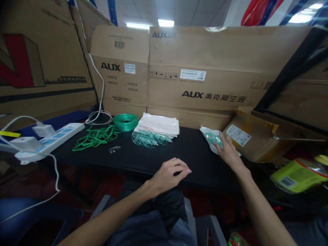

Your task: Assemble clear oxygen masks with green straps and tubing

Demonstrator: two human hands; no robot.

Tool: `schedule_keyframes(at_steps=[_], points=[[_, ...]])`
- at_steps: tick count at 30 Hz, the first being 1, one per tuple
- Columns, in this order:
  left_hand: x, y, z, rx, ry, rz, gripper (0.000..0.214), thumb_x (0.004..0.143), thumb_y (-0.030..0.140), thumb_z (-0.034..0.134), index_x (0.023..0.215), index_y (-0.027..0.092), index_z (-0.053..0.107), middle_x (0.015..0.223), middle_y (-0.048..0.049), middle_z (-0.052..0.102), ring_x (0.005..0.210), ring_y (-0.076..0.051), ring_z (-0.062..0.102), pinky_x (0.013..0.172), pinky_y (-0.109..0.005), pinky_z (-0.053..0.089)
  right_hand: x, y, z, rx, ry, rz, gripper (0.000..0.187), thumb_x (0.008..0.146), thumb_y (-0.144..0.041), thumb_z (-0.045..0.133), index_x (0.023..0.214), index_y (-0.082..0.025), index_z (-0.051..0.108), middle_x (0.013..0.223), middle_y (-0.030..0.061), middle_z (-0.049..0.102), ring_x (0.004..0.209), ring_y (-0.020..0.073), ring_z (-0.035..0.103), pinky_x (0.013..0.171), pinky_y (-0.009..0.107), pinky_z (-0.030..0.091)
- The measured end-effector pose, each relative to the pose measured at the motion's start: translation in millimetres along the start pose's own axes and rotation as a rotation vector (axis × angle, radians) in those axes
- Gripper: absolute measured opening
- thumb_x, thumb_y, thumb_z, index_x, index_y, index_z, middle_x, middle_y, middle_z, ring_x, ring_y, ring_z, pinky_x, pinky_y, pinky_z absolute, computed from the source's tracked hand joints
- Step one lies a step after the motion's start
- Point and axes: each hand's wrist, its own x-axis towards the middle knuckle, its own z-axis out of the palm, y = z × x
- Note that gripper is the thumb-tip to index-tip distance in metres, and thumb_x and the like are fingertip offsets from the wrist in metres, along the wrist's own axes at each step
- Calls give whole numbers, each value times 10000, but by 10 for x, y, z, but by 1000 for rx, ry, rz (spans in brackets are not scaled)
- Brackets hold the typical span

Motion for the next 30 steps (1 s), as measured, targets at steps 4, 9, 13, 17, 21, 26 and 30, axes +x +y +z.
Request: schedule_keyframes(at_steps=[4,9,13,17,21,26,30], points=[[-331,72,-38,8,-110,99,398,1035,346,520,777,143,745,818,-56,761,769,-126,688,812,-238,544,-102,-668,-273,214,128,-79,580,996,-413,484,1495,-117,492,1547,209,483,1435,348,465,1194,491,361],[-733,93,-154,57,-112,53,432,1036,346,519,698,146,700,717,-41,728,667,-116,666,680,-222,524,-204,-1622,-352,506,52,-196,332,992,-323,531,1199,-160,734,1337,154,683,1250,292,643,1120,450,468],[-763,52,-322,82,-11,39,371,1018,300,557,703,150,685,703,-25,718,636,-116,660,633,-220,500,-211,-2224,-147,666,-13,-210,289,975,-283,553,1162,-186,751,1210,133,722,1117,279,692,1020,439,538],[-595,-77,-754,194,173,-40,332,1022,257,539,732,161,671,729,-33,706,701,-134,656,725,-246,517,-154,-2643,-15,747,1,-215,300,967,-264,561,1195,-179,736,1082,132,709,1006,280,689,929,419,562],[-362,-370,-1320,385,320,-253,202,1009,284,550,915,188,701,948,-60,725,916,-190,669,884,-310,522,-106,-2850,76,768,2,-218,325,971,-257,555,1249,-182,707,1088,131,683,976,273,682,920,411,562],[-211,-804,-1602,416,173,-311,284,979,212,538,1236,221,657,1274,-71,669,947,-188,686,920,-339,545,-127,-2919,249,777,-3,-213,324,975,-255,545,1253,-175,691,1191,163,660,1078,305,664,975,456,540],[-241,-984,-1526,390,146,-297,314,982,189,504,1253,220,659,1304,-75,662,1186,-223,637,1064,-380,492,-141,-2919,334,789,-33,-228,330,974,-229,540,1281,-198,658,1257,157,665,1134,301,654,998,453,529]])
